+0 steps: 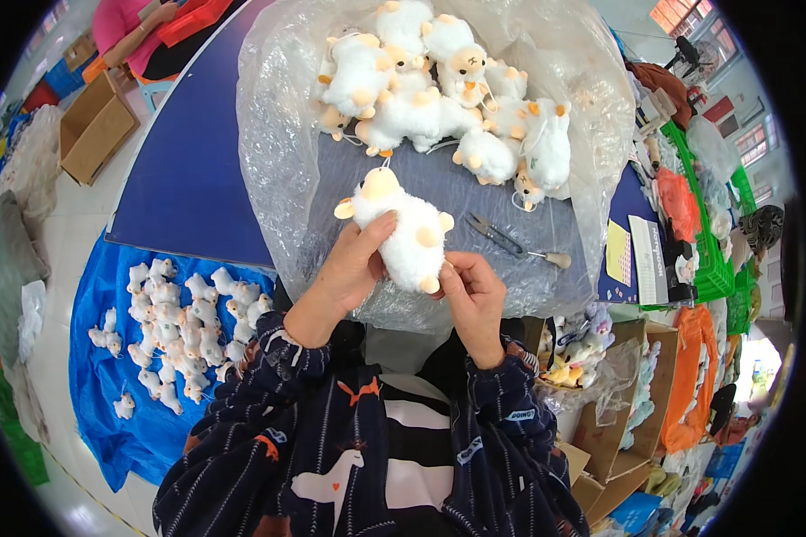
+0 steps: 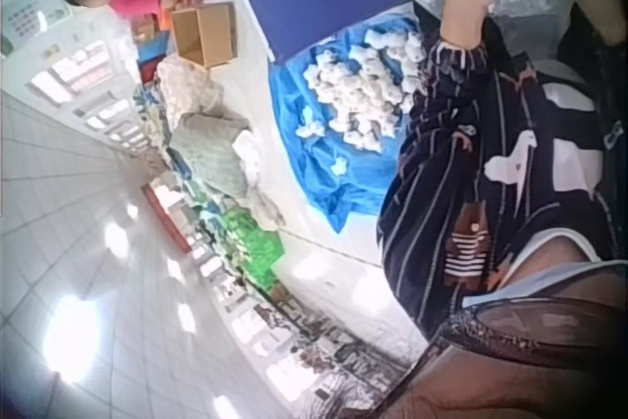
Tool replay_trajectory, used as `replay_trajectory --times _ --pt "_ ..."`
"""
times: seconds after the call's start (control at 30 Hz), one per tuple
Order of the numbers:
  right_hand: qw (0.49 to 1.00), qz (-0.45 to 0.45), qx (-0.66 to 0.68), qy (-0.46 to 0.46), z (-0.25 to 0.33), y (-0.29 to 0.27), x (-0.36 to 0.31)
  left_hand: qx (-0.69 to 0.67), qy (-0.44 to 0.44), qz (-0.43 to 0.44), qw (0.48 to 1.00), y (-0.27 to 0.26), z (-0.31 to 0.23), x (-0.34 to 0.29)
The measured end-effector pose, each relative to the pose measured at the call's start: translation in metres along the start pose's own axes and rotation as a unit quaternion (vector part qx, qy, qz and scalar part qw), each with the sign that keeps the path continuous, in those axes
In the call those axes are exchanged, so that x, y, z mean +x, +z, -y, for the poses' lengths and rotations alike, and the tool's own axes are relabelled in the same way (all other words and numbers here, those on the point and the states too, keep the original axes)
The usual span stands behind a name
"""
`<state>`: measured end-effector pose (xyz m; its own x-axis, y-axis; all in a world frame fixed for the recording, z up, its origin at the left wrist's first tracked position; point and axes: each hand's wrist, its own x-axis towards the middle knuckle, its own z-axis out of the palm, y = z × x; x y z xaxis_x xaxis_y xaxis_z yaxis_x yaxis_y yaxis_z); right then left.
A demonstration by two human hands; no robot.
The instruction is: The person trims loose threads and excess fabric from small white plush toys using scissors. They handle each toy individually, rotate it to access different sides, and place the finished items into a nearby box.
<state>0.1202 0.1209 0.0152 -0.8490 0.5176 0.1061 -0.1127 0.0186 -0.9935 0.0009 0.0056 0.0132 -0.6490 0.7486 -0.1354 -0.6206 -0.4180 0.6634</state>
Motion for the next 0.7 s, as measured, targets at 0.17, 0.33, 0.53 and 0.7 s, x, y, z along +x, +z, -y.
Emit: replay_trajectory --times 0.17,0.33,0.53,0.7 --pt "0.976 -0.045 -0.187 -0.106 0.005 -0.007 0.0 0.028 0.013 -0.018 0.999 0.003 -0.004 -0.002" --pt "0.925 -0.036 -0.297 -0.234 0.026 0.005 0.003 0.08 0.035 -0.027 0.996 0.002 0.0 -0.001" --pt "0.999 0.032 -0.028 -0.011 0.024 0.001 -0.001 0.056 0.038 -0.03 0.997 0.001 0.002 0.001" --pt "0.99 0.001 -0.136 -0.032 0.032 -0.034 0.011 0.037 0.027 -0.002 0.999 0.0 -0.004 0.003"
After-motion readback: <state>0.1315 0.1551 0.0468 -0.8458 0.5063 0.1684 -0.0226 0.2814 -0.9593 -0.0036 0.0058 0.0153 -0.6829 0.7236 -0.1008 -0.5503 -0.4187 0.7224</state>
